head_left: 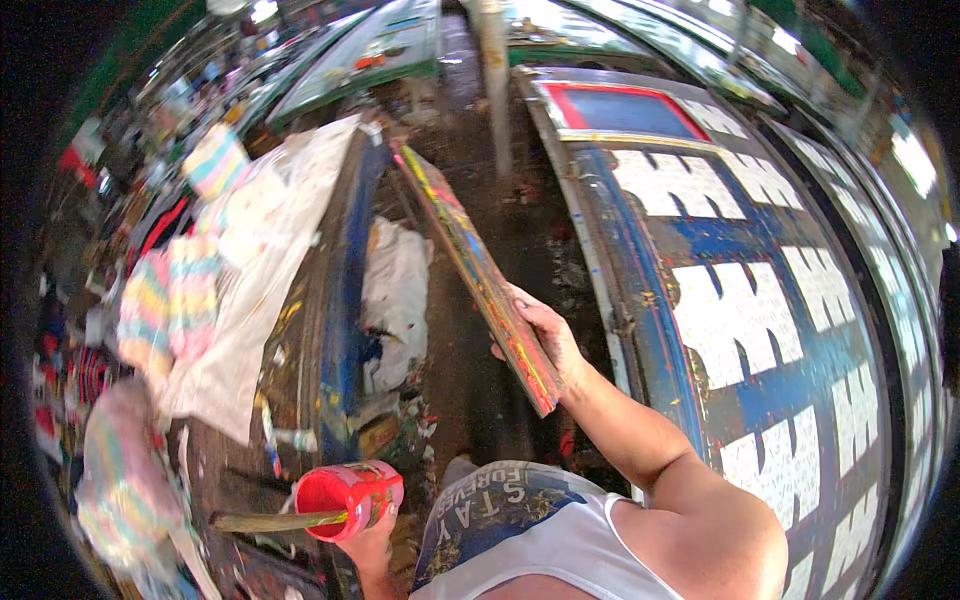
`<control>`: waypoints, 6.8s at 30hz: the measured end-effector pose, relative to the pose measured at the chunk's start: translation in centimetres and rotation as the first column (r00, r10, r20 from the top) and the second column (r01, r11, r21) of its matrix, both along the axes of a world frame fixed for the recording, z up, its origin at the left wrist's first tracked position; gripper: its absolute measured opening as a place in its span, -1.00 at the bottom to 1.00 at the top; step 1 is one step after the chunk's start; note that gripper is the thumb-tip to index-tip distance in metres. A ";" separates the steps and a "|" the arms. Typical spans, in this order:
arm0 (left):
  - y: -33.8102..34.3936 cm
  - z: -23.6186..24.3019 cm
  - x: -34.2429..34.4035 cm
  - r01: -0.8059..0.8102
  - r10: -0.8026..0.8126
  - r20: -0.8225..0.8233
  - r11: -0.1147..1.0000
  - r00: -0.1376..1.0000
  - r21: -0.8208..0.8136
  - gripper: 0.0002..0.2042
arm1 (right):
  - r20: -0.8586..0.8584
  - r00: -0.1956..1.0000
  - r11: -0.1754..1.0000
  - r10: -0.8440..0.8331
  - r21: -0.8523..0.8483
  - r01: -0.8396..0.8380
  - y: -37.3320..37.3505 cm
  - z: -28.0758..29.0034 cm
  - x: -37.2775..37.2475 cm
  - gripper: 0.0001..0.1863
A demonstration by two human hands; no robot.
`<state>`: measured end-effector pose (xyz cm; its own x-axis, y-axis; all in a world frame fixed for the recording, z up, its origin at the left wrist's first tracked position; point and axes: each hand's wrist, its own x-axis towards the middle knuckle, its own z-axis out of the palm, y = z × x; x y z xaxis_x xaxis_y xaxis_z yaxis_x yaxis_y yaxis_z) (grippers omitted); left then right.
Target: The person pours red ink into a screen printing frame and uses a squeegee to spread the ink evenly across the mesh. The person repeatedly pulls the squeegee across the screen to ensure uniform coverage.
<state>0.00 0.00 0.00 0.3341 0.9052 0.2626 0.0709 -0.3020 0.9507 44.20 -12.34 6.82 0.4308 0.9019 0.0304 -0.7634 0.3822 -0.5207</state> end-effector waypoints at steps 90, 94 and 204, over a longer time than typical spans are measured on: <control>49.7 6.4 154.8 0.887 -0.901 -0.234 -0.413 -0.365 0.206 -0.08 | 0.980 -0.181 -0.592 -0.085 0.096 0.800 24.7 1.7 85.2 -0.40; 47.3 6.3 155.3 0.817 -0.890 -0.278 -0.445 -0.360 0.366 -0.11 | 0.891 -0.384 -0.295 -0.243 0.309 0.904 31.7 7.4 88.1 -0.27; 31.0 5.4 151.6 0.079 -0.621 -0.748 -0.779 -0.233 0.622 -0.27 | 0.770 0.477 -0.803 0.424 0.077 0.591 34.2 0.9 68.7 -0.65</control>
